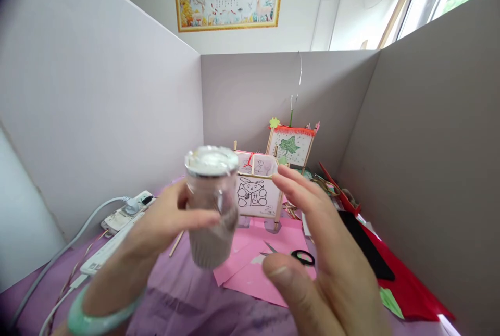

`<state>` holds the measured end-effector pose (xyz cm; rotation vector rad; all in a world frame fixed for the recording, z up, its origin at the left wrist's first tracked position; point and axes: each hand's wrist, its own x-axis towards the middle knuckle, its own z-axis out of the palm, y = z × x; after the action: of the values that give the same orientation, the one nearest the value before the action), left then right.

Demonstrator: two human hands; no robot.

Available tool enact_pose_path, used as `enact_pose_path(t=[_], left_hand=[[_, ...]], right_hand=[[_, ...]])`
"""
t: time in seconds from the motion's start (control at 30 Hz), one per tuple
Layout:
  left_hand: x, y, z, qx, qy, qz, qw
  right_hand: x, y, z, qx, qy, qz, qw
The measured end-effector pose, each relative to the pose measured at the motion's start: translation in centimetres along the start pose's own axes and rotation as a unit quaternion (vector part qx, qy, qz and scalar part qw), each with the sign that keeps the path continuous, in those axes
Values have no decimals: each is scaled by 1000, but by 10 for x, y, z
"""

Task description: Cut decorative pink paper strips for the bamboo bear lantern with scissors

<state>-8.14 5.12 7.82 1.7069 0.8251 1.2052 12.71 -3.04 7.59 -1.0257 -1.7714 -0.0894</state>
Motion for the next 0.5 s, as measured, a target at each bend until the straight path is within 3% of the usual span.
enact_pose_path(t=[0.13, 0.23, 0.4, 0.5], left_hand=[[50, -2, -47, 29, 112, 103, 988], [100, -18, -83, 58, 189, 158, 967], [166, -78, -135, 112, 298, 145, 937], [185, -117, -154, 150, 293, 129, 935]], right_hand=[[-10, 18, -2, -7, 24, 41, 999], [-18, 37, 1, -54, 16, 41, 998], [-28, 61, 5, -92, 1, 31, 995], [-37, 73, 6, -104, -11, 40, 994]])
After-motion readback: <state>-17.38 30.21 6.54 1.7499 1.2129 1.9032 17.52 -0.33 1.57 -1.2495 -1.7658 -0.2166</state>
